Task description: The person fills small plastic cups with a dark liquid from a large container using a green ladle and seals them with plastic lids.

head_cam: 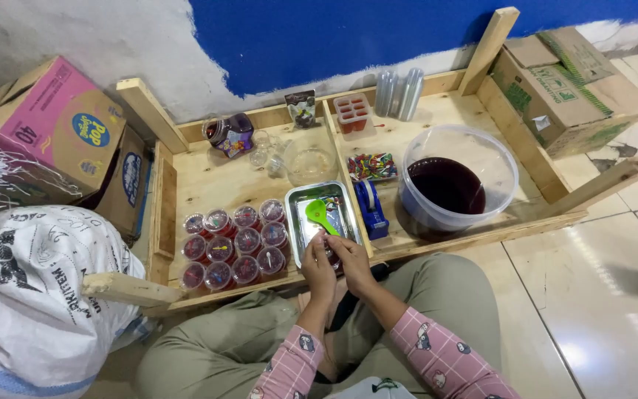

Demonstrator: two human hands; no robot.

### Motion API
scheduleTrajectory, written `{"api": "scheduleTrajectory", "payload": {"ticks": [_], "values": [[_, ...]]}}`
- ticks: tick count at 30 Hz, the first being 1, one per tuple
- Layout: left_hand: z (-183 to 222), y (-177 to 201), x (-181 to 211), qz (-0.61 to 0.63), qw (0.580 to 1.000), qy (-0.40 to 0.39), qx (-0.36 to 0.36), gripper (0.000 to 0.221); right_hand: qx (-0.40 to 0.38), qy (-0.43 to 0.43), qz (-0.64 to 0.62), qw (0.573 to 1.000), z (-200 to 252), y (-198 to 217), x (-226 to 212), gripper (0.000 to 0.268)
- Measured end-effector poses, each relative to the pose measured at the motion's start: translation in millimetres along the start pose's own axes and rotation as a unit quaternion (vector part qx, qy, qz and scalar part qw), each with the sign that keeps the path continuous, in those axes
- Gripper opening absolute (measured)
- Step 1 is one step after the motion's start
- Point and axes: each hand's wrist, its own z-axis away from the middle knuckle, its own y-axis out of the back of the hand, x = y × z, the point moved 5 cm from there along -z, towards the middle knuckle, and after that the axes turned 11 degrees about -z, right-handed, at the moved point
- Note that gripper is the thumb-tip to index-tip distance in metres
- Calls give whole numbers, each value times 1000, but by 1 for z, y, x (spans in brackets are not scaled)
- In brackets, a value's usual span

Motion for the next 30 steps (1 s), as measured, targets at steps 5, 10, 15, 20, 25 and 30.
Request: {"api": "scheduleTrajectory", "payload": {"ticks": [5,10,15,20,25,30], "values": [[-6,2,3,50,993,91,-62,44,0,10,-8,1000,-4,2,-4,29],[-3,0,-22,69,989,118,-51,40,-11,-16,-56,998,-2,-3,-19,35],[0,5,-31,63,989,133,3,27,-36,-41,-63,997,-9,6,-11,45],[-7,7,-51,-2,992,124,15,23,-38,-53,-52,997,-8,3,-3,45],[-11,5,-81,3,992,127,7,25,-38,-70,-11,997,-20,3,5,45],[-11,-1,-113,-74,984,153,-45,28,-32,-94,87,991,-54,25,43,42]]}}
